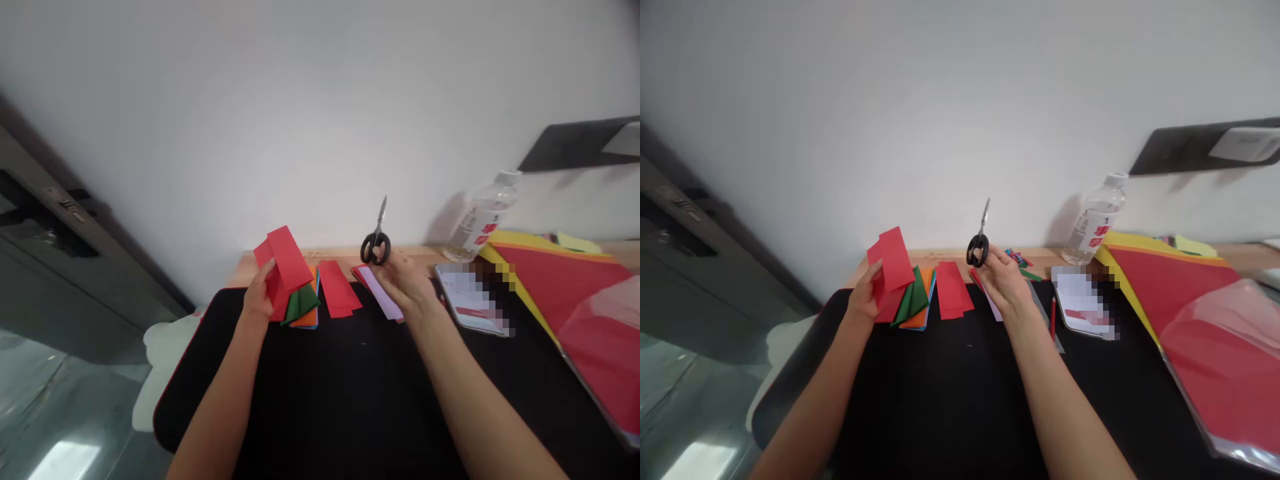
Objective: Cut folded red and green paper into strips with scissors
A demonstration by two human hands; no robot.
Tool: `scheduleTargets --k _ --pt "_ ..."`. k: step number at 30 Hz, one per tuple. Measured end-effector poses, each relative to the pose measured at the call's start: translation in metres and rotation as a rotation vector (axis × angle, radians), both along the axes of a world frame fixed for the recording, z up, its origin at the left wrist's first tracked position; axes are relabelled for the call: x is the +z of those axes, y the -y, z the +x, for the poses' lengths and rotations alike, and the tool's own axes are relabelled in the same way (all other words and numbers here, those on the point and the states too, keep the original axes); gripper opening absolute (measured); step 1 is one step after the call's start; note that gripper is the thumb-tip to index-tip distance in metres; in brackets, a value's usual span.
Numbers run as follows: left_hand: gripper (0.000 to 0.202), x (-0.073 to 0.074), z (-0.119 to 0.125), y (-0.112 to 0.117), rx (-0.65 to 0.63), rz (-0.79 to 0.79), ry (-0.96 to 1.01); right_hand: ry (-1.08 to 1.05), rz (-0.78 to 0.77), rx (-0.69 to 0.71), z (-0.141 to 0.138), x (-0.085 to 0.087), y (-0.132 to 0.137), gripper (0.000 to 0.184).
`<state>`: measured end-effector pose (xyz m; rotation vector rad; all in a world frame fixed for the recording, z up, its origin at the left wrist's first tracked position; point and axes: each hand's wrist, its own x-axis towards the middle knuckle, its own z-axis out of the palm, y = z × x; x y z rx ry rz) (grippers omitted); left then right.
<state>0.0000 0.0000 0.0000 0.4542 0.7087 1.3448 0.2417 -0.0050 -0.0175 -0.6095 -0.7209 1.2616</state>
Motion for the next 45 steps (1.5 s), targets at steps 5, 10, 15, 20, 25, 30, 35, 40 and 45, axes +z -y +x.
scheduleTargets --k 5,10,15,20,25,30,35,40,45 --pt "0.021 -0.002 0.004 0.003 0.002 0.014 -0.07 -0.187 -0.038 0.199 -0.026 -0.005 0.003 0.021" --pt "0.027 -0.006 0.01 0.003 0.048 0.021 -0.166 -0.217 -0.022 0.467 -0.026 -0.009 0.012 0.03" --pt "0.028 -0.005 0.01 0.004 0.029 0.076 -0.194 0.09 0.01 0.335 -0.031 -0.015 0.012 0.037" --pt "0.029 -0.007 0.011 0.005 0.012 0.124 -0.297 0.29 0.013 0.144 -0.043 -0.02 0.015 0.026" --pt "0.03 -0.009 0.013 0.006 -0.03 0.187 -0.38 0.396 0.026 0.125 -0.053 -0.015 0.022 0.035" --pt "0.026 -0.005 0.016 0.012 -0.177 0.209 -0.38 0.455 -0.001 0.038 -0.062 -0.013 0.026 0.041" --pt "0.035 0.0 0.021 0.02 -0.31 0.262 -0.424 0.504 0.078 -0.068 -0.065 -0.013 0.029 0.035" --pt "0.042 -0.006 0.022 0.016 -0.208 0.224 -0.393 0.611 0.164 -0.179 -0.067 -0.019 0.027 0.03" --pt "0.045 -0.016 0.005 -0.003 0.105 0.224 -0.269 0.638 0.149 0.034 -0.071 -0.026 0.028 0.032"
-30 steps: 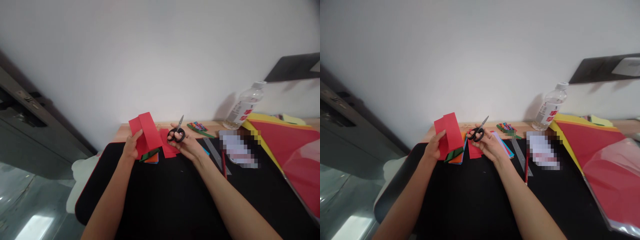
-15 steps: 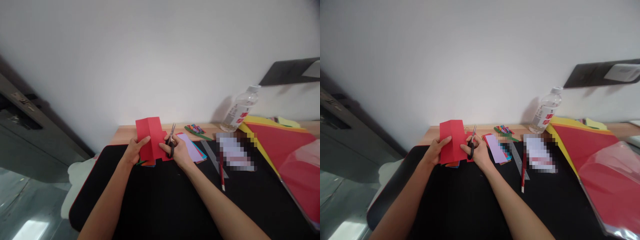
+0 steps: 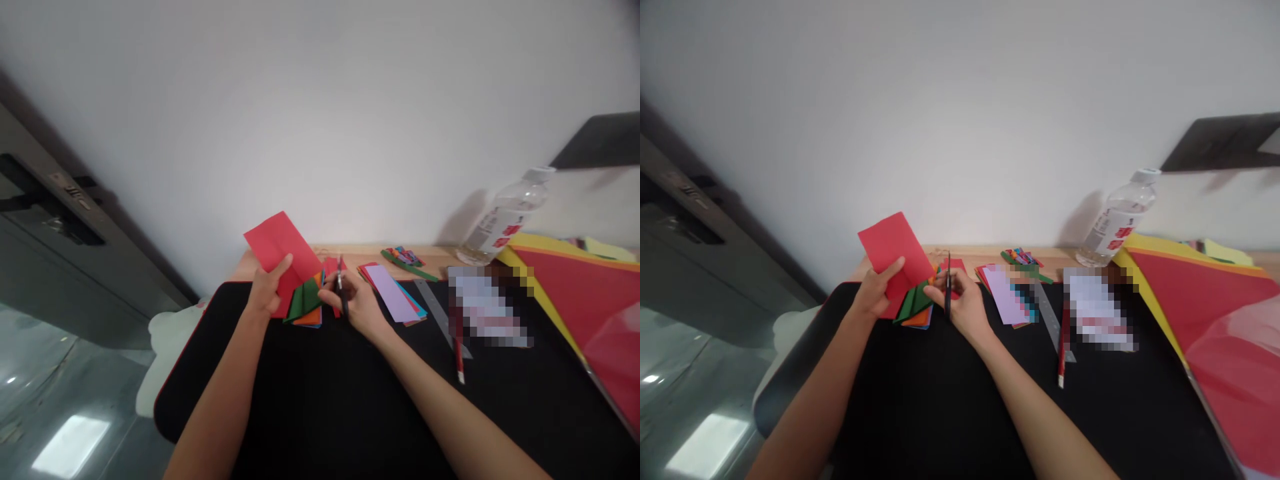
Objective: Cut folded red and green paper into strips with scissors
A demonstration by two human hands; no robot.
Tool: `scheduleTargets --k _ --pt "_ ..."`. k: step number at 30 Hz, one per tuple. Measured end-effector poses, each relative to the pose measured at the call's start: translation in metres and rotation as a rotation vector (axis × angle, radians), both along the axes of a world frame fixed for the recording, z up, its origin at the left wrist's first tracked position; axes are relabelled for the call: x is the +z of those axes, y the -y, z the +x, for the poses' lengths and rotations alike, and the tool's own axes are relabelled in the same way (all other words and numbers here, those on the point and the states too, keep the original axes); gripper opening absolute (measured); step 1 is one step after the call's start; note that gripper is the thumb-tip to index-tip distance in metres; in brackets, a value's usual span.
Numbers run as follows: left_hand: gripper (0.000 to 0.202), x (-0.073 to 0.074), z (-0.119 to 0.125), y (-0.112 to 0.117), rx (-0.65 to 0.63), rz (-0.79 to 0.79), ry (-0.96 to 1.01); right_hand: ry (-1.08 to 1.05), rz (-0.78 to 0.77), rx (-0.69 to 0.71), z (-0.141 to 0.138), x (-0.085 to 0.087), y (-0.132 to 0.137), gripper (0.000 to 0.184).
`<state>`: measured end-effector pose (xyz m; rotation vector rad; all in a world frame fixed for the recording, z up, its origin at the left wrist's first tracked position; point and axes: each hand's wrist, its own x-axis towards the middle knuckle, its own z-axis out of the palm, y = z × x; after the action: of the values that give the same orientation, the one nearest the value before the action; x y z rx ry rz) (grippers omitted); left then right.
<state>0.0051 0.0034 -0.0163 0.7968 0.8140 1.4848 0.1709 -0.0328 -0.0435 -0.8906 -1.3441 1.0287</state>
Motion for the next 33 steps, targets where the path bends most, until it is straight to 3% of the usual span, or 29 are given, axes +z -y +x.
scheduleTargets --k 3,5,11,13,18,20,23,28,33 --pt "0.036 0.001 -0.011 -0.008 0.129 0.001 0.053 0.121 -0.107 0.261 -0.003 0.003 0.006 0.035" --pt "0.031 0.005 -0.014 -0.008 0.149 -0.002 0.074 0.183 -0.156 0.364 -0.003 0.009 0.012 0.038" --pt "0.021 0.021 0.002 0.009 0.024 -0.019 0.079 0.109 -0.264 0.505 -0.005 0.02 0.024 0.038" --pt "0.023 0.022 0.008 0.012 -0.01 -0.005 0.055 0.069 -0.235 0.434 -0.007 0.019 0.026 0.034" --pt "0.031 0.018 0.01 0.01 0.031 0.022 0.049 0.014 -0.011 -0.165 -0.005 0.016 0.023 0.03" --pt "0.032 0.018 0.009 0.01 0.039 0.0 0.052 0.008 0.048 -0.292 -0.001 0.013 0.019 0.029" --pt "0.03 0.019 0.013 0.012 0.012 -0.051 0.014 0.023 0.114 -0.343 0.004 0.009 0.015 0.029" --pt "0.028 0.017 0.024 0.021 -0.047 0.008 -0.162 0.28 0.242 -0.352 0.001 0.009 0.019 0.032" --pt "0.026 0.012 0.025 0.024 -0.135 0.035 -0.217 0.364 0.239 -0.511 0.003 0.014 0.017 0.016"
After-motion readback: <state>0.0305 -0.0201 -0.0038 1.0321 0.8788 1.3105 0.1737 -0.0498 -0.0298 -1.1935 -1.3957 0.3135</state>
